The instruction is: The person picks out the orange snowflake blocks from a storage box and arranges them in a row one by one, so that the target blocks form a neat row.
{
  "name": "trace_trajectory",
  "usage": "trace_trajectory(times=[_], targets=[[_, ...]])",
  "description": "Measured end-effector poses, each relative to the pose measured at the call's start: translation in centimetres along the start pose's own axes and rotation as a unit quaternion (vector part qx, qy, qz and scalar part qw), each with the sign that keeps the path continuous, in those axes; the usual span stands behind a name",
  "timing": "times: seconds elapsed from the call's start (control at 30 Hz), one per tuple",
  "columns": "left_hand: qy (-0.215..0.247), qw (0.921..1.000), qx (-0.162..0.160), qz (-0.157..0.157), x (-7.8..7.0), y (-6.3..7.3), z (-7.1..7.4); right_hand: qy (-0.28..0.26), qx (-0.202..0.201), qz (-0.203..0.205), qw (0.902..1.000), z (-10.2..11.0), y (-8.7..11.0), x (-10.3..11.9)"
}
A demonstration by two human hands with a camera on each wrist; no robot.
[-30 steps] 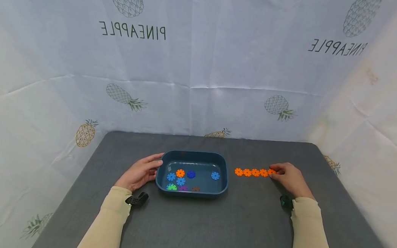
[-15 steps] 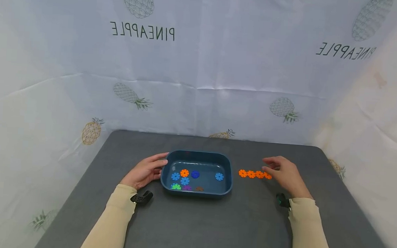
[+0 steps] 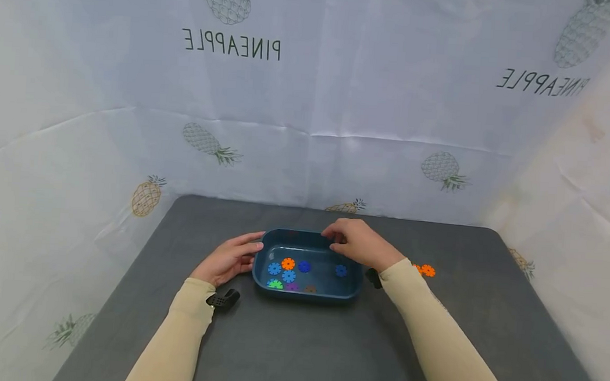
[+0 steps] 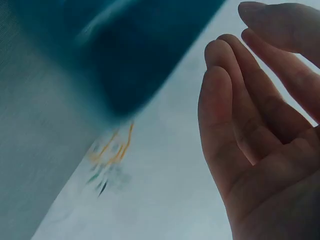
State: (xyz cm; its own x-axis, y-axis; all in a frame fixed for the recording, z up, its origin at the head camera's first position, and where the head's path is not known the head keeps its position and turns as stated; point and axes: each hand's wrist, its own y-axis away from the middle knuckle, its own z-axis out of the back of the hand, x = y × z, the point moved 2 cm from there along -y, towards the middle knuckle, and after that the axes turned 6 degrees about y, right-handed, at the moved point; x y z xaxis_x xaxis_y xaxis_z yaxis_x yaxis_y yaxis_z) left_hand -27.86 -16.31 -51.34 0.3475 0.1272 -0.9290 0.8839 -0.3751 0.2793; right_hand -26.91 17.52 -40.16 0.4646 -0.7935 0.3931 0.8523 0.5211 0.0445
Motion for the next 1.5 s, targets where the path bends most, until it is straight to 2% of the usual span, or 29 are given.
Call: trace_trajectory(times=[0.23,0.5,0.77,1.1,1.5], targets=[[0.009,1.0,0.001,0.0,0.0,-0.2,0.0,0.039,0.068,0.061,0.995,-2.3,-3.9,3.1],[0.019,0.9997,0.012,-0.003,-0.1,0.2,0.1,0.085,0.123,0.102,0.9835,-6.1,-6.7,5.2],[0.032,0.9994,0.017,0.0,-0.3,0.2,0.0,0.132,0.124,0.12,0.9761,-7.3,-7.3,6.0],[0.033,0.9993,0.019,0.001,-0.2,0.3,0.2,0.131,0.114,0.125,0.9768,-7.5,-7.6,6.1],[0.037,0.9992,0.016,0.006,-0.3,0.3,0.1,0.137,0.129,0.11,0.976,-7.4,-7.8,6.0]])
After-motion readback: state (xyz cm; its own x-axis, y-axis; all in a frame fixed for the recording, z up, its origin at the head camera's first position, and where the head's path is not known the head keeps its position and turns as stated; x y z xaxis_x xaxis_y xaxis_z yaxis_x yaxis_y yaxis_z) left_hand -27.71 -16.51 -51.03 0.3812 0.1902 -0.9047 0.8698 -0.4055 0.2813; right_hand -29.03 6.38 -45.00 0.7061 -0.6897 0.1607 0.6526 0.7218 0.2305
